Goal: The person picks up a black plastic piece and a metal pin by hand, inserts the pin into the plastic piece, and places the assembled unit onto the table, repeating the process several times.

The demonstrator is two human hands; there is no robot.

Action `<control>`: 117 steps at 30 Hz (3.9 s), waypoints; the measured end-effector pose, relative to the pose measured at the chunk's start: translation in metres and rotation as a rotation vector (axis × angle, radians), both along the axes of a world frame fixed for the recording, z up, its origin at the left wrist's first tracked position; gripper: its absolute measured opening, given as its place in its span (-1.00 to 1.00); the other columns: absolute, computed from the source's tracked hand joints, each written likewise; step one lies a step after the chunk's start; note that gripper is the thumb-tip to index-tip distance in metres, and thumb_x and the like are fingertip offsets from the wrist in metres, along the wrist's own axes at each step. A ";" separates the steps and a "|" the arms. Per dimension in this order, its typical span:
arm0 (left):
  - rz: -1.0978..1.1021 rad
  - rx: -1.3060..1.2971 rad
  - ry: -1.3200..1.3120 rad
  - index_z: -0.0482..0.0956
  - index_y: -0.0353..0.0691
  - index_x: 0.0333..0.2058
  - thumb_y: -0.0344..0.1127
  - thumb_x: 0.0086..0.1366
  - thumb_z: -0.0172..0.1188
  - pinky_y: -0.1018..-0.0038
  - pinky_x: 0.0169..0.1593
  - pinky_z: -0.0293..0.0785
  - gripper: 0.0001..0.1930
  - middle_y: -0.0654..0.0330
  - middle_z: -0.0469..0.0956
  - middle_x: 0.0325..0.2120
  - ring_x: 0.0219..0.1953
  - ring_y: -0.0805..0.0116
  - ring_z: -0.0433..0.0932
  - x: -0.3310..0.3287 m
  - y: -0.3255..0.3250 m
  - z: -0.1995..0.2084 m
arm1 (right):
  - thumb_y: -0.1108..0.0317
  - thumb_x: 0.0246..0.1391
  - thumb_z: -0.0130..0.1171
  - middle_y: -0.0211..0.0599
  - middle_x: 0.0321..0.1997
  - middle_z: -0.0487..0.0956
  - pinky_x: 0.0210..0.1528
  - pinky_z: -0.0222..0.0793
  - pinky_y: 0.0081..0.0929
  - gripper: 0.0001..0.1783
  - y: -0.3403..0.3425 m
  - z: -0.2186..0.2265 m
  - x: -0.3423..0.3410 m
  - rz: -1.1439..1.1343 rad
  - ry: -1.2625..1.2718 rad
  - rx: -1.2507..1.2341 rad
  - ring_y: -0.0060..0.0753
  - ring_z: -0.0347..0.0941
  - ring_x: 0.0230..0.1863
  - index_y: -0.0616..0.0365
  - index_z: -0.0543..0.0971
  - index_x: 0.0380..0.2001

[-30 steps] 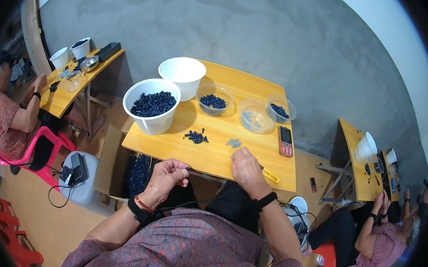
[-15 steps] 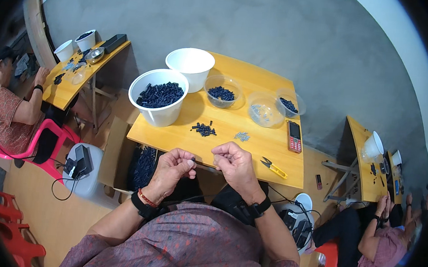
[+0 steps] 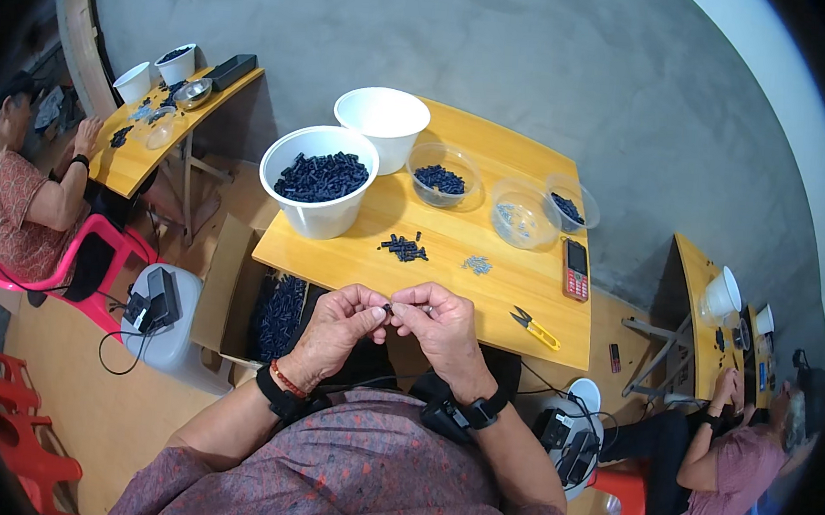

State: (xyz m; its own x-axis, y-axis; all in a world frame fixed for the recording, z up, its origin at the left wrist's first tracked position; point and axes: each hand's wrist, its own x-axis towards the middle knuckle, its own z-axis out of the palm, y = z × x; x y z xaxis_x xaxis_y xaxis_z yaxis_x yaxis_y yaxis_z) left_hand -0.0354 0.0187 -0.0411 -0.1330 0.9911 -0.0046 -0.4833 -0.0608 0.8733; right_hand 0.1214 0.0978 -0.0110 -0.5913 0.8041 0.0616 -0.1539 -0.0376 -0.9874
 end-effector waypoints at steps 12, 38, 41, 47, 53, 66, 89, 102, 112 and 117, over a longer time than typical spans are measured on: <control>0.020 -0.005 0.076 0.52 -0.39 -0.25 -0.48 0.32 0.18 0.66 -0.36 0.49 -0.91 0.18 0.60 -0.42 -0.49 0.55 0.51 0.002 -0.001 0.005 | 0.58 0.11 0.22 -0.34 -0.41 0.61 -0.34 0.48 -0.70 -0.93 0.002 -0.007 0.001 0.004 0.022 0.045 -0.63 0.52 -0.41 0.30 0.58 -0.30; -0.011 -0.031 -0.053 0.52 -0.36 -0.28 -0.48 0.30 0.19 0.60 -0.36 0.55 -0.92 0.15 0.59 -0.44 -0.49 0.49 0.54 0.002 -0.001 -0.003 | 0.59 0.08 0.22 -0.39 -0.44 0.58 -0.38 0.43 -0.62 -0.98 -0.007 0.008 0.004 -0.008 -0.196 0.530 -0.62 0.50 -0.43 0.32 0.61 -0.39; 0.045 -0.025 0.051 0.51 -0.36 -0.30 -0.50 0.30 0.17 0.60 -0.37 0.54 -0.95 0.18 0.57 -0.46 -0.51 0.51 0.52 0.005 -0.001 -0.004 | 0.60 0.05 0.23 -0.42 -0.48 0.55 -0.42 0.39 -0.58 -0.97 -0.007 0.004 0.001 -0.027 -0.264 0.802 -0.61 0.47 -0.45 0.30 0.61 -0.40; 0.150 -0.070 0.120 0.50 -0.34 -0.31 -0.51 0.30 0.15 0.59 -0.40 0.52 -0.97 0.23 0.54 -0.50 -0.54 0.53 0.49 0.004 0.003 -0.010 | 0.56 0.09 0.19 -0.39 -0.45 0.58 -0.41 0.42 -0.64 -0.93 0.019 -0.007 0.002 0.017 -0.285 0.211 -0.62 0.50 -0.44 0.30 0.62 -0.34; 0.281 -0.172 -0.063 0.48 -0.29 -0.28 -0.47 0.31 0.16 0.58 -0.41 0.53 -0.95 0.23 0.53 -0.49 -0.55 0.52 0.48 -0.002 0.002 -0.009 | 0.50 -0.04 0.25 0.06 -0.35 0.62 -0.27 0.50 -0.35 -0.82 0.080 -0.023 -0.003 -0.327 -0.533 0.639 -0.14 0.60 -0.36 0.35 0.60 -0.31; 0.303 -0.207 -0.116 0.48 -0.29 -0.27 -0.46 0.31 0.16 0.57 -0.43 0.54 -0.94 0.22 0.52 -0.47 -0.54 0.52 0.48 -0.005 0.004 -0.005 | 0.47 -0.04 0.28 -0.02 -0.40 0.61 -0.30 0.47 -0.28 -0.87 0.078 -0.013 -0.014 -0.275 -0.753 0.824 -0.14 0.59 -0.35 0.31 0.55 -0.46; 0.013 -0.108 -0.219 0.48 -0.29 -0.23 -0.44 0.32 0.18 0.58 -0.38 0.56 -0.90 0.19 0.58 -0.45 -0.51 0.47 0.57 0.006 0.000 -0.004 | 0.61 0.11 0.17 -0.20 -0.39 0.59 -0.37 0.54 -0.60 -0.84 0.000 -0.002 0.018 0.074 0.123 -0.143 -0.43 0.58 -0.41 0.35 0.51 -0.20; -0.003 -0.092 -0.155 0.48 -0.30 -0.22 -0.46 0.32 0.17 0.62 -0.38 0.51 -0.90 0.22 0.57 -0.44 -0.50 0.51 0.53 0.006 0.000 -0.003 | 0.56 0.14 0.18 -0.08 -0.26 0.64 -0.27 0.58 -0.56 -0.82 0.005 0.007 0.016 0.029 0.047 -0.124 -0.39 0.63 -0.33 0.34 0.55 -0.16; -0.019 -0.089 -0.177 0.50 -0.31 -0.23 -0.46 0.32 0.17 0.63 -0.39 0.48 -0.91 0.20 0.58 -0.45 -0.51 0.52 0.52 0.006 0.000 -0.001 | 0.50 0.15 0.22 -0.22 -0.37 0.63 -0.36 0.56 -0.62 -0.85 0.003 0.000 0.009 0.002 0.052 -0.121 -0.50 0.59 -0.41 0.36 0.57 -0.23; -0.012 -0.097 -0.178 0.51 -0.31 -0.24 -0.46 0.31 0.18 0.63 -0.40 0.48 -0.92 0.20 0.58 -0.45 -0.52 0.53 0.51 0.005 0.000 0.001 | 0.50 0.15 0.22 -0.26 -0.38 0.63 -0.36 0.54 -0.66 -0.85 0.005 -0.002 0.006 -0.006 -0.007 0.006 -0.56 0.58 -0.42 0.36 0.58 -0.23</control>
